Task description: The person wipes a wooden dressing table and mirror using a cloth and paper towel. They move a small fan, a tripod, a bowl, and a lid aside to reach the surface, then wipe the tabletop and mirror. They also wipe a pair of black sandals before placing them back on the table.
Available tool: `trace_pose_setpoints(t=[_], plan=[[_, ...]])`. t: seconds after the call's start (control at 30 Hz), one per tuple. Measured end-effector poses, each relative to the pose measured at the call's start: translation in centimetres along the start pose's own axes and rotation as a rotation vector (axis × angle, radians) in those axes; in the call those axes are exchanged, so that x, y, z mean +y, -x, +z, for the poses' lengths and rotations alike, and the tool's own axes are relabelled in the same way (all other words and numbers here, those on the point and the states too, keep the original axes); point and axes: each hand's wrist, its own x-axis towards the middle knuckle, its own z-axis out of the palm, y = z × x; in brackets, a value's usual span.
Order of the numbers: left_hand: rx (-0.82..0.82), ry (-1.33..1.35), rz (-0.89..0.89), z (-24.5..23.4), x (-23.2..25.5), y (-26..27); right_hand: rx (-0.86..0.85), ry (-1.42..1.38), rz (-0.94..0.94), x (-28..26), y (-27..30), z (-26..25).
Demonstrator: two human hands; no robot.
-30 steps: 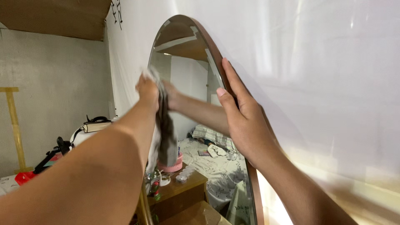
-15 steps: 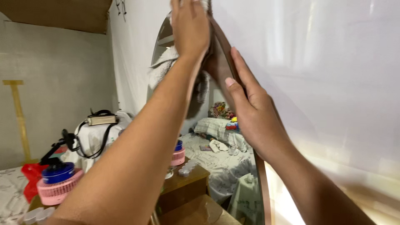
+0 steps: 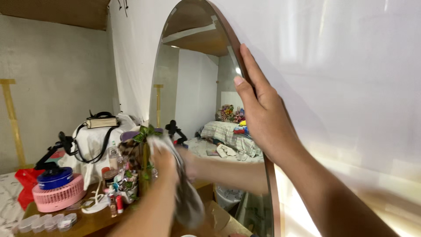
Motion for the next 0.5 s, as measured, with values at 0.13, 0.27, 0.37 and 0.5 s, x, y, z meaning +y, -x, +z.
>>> trace_pose_setpoints(t=[0.13, 0.27, 0.37, 0.5], plan=[[0.067, -0.036, -0.144, -0.9, -4.8, 11.2, 0.002, 0.058, 0.039, -0.1, 0.1, 0.1], [-0.018, 0.103, 0.377, 2.6, 2.2, 18.6, 0.021, -0.014, -0.037, 1.0, -0.2, 0.7], [-0.089, 0.016, 0.779, 7.1, 12.7, 18.7, 0.001, -0.141, -0.132, 1.8, -0.5, 1.0], [-0.094, 0.037, 1.183, 12.1, 21.3, 11.3, 0.028, -0.061, -0.369, 2.0, -0.8, 0.7]])
